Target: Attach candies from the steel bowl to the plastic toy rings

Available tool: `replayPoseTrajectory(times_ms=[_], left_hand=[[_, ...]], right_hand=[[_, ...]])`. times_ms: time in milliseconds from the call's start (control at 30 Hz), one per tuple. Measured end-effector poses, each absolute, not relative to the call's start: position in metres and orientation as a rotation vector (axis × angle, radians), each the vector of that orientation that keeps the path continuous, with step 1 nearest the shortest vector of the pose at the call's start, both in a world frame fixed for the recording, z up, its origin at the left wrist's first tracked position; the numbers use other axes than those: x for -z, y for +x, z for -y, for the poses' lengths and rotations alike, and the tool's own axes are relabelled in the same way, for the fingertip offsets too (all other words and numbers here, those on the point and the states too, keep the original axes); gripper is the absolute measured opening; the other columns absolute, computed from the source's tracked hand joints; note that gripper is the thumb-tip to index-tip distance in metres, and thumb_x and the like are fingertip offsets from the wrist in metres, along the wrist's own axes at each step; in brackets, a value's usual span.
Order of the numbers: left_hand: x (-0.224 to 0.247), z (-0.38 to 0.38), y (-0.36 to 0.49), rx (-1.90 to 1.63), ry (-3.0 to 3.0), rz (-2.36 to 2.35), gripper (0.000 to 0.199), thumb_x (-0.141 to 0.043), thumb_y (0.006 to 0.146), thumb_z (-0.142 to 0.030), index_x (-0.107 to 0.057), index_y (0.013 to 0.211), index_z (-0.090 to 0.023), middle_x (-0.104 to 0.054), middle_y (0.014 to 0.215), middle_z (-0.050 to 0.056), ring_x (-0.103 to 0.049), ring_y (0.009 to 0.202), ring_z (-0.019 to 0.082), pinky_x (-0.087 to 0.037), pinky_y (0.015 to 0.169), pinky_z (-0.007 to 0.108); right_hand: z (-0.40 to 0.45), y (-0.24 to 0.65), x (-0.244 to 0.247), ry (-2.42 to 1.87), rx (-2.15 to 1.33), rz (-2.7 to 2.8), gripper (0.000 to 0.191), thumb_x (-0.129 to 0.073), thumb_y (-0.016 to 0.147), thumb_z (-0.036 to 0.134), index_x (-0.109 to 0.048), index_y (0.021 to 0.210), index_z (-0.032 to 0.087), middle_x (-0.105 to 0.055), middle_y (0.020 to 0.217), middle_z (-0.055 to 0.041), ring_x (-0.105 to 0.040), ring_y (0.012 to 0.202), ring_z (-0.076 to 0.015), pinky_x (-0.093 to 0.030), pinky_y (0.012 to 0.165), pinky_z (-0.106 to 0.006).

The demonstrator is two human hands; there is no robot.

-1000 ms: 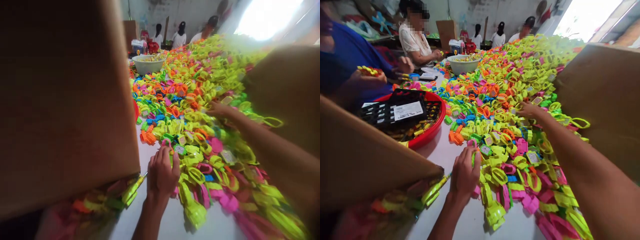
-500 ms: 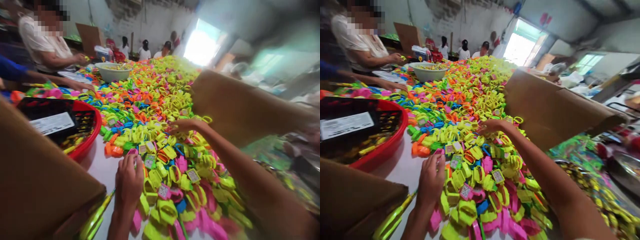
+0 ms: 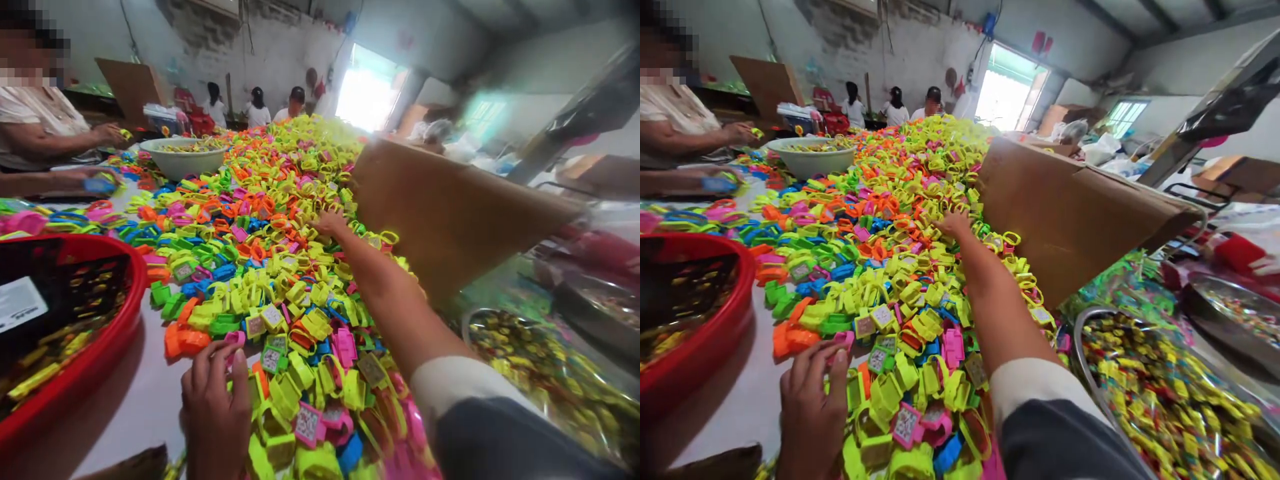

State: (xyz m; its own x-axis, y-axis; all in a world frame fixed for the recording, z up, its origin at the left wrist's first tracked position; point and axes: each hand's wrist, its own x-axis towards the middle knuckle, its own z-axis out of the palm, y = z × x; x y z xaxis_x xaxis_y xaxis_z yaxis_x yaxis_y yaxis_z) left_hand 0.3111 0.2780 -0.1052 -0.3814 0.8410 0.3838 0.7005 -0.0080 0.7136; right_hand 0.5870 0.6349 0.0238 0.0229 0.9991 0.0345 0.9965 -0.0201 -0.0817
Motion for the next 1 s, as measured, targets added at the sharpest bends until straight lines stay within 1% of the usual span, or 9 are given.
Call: replayPoseTrajectory(times_ms=[100, 233, 433, 533, 600, 700, 800, 867, 1000], left_hand=[[0.102, -0.277, 0.314, -1.293, 1.512, -2.171, 0.043, -0.043, 0.107, -0.056, -0.072, 0.119, -0.026, -0.058, 0.148, 0.013, -0.055, 0.135, 0.04, -0.043, 0.116, 0.062], [0.104, -0.279, 0.318, -1.372, 1.328, -2.111, 0.049, -0.046, 0.105, -0.058, -0.063, 0.132, -0.021, -0.036, 0.169, 0.019, -0.048, 0.151, 0.039, -0.042, 0.123, 0.058], [0.109, -0.284, 0.319, -1.444, 1.352, -2.09, 0.06, -0.043, 0.106, -0.058, -0.057, 0.14, -0.01, -0.038, 0.167, 0.03, -0.036, 0.16, 0.043, -0.031, 0.131, 0.061], [0.11, -0.285, 0.317, -1.43, 1.401, -2.082, 0.059, -0.042, 0.106, -0.058, -0.061, 0.137, -0.011, -0.037, 0.168, 0.028, -0.038, 0.159, 0.042, -0.032, 0.131, 0.059], [0.11, -0.284, 0.317, -1.404, 1.41, -2.07, 0.057, -0.044, 0.105, -0.058, -0.062, 0.136, -0.013, -0.035, 0.169, 0.027, -0.04, 0.158, 0.042, -0.033, 0.13, 0.058], [0.106, -0.283, 0.315, -1.369, 1.388, -2.062, 0.059, -0.042, 0.106, -0.059, -0.063, 0.136, -0.013, -0.031, 0.173, 0.026, -0.043, 0.155, 0.044, -0.032, 0.13, 0.06], [0.101, -0.283, 0.314, -1.337, 1.372, -2.043, 0.062, -0.039, 0.106, -0.059, -0.063, 0.139, -0.012, -0.03, 0.175, 0.024, -0.042, 0.156, 0.044, -0.031, 0.131, 0.058], [0.098, -0.284, 0.313, -1.311, 1.342, -2.028, 0.061, -0.039, 0.106, -0.057, -0.063, 0.139, -0.012, -0.03, 0.176, 0.023, -0.041, 0.157, 0.043, -0.031, 0.131, 0.057], [0.092, -0.283, 0.316, -1.272, 1.371, -1.988, 0.057, -0.034, 0.108, -0.053, -0.064, 0.137, -0.013, -0.033, 0.175, 0.022, -0.038, 0.159, 0.039, -0.031, 0.131, 0.054]], right_hand=[[-0.633, 0.586, -0.012, -2.174, -0.159, 2.22, 0.051, -0.067, 0.105, 0.049, -0.061, 0.147, 0.02, -0.057, 0.153, -0.0132, -0.059, 0.135, -0.0339, -0.05, 0.114, -0.058], [-0.626, 0.579, -0.027, -2.163, -0.366, 2.384, 0.041, -0.067, 0.106, 0.048, -0.069, 0.132, 0.016, -0.07, 0.134, -0.0099, -0.07, 0.117, -0.0287, -0.059, 0.102, -0.049], [-0.558, 0.56, -0.068, -1.927, -0.623, 2.689, 0.048, -0.064, 0.103, 0.061, -0.078, 0.102, 0.015, -0.079, 0.099, -0.0064, -0.073, 0.09, -0.0234, -0.059, 0.087, -0.039], [-0.49, 0.558, -0.081, -1.734, -0.71, 2.81, 0.05, -0.069, 0.096, 0.069, -0.081, 0.103, 0.021, -0.081, 0.104, -0.0072, -0.074, 0.092, -0.0257, -0.058, 0.084, -0.037], [-0.446, 0.565, -0.089, -1.608, -0.731, 2.853, 0.049, -0.08, 0.087, 0.066, -0.08, 0.116, 0.026, -0.08, 0.124, -0.0056, -0.073, 0.108, -0.0284, -0.057, 0.094, -0.038], [-0.391, 0.604, -0.107, -1.521, -0.636, 2.691, 0.046, -0.07, 0.096, 0.062, -0.076, 0.128, 0.03, -0.075, 0.138, -0.003, -0.07, 0.121, -0.0275, -0.054, 0.104, -0.037], [-0.333, 0.679, -0.127, -1.942, -0.3, 2.299, 0.049, -0.052, 0.1, 0.068, -0.077, 0.119, 0.031, -0.08, 0.124, -0.0045, -0.073, 0.111, -0.029, -0.056, 0.098, -0.039], [-0.282, 0.735, -0.131, -2.187, -0.186, 2.127, 0.05, -0.048, 0.097, 0.067, -0.077, 0.112, 0.029, -0.081, 0.115, -0.0123, -0.074, 0.107, -0.0364, -0.055, 0.098, -0.05], [-0.163, 0.82, -0.1, -2.492, -0.301, 1.93, 0.026, -0.061, 0.079, 0.065, -0.072, 0.078, 0.042, -0.077, 0.088, -0.0188, -0.075, 0.091, -0.0439, -0.055, 0.088, -0.062]])
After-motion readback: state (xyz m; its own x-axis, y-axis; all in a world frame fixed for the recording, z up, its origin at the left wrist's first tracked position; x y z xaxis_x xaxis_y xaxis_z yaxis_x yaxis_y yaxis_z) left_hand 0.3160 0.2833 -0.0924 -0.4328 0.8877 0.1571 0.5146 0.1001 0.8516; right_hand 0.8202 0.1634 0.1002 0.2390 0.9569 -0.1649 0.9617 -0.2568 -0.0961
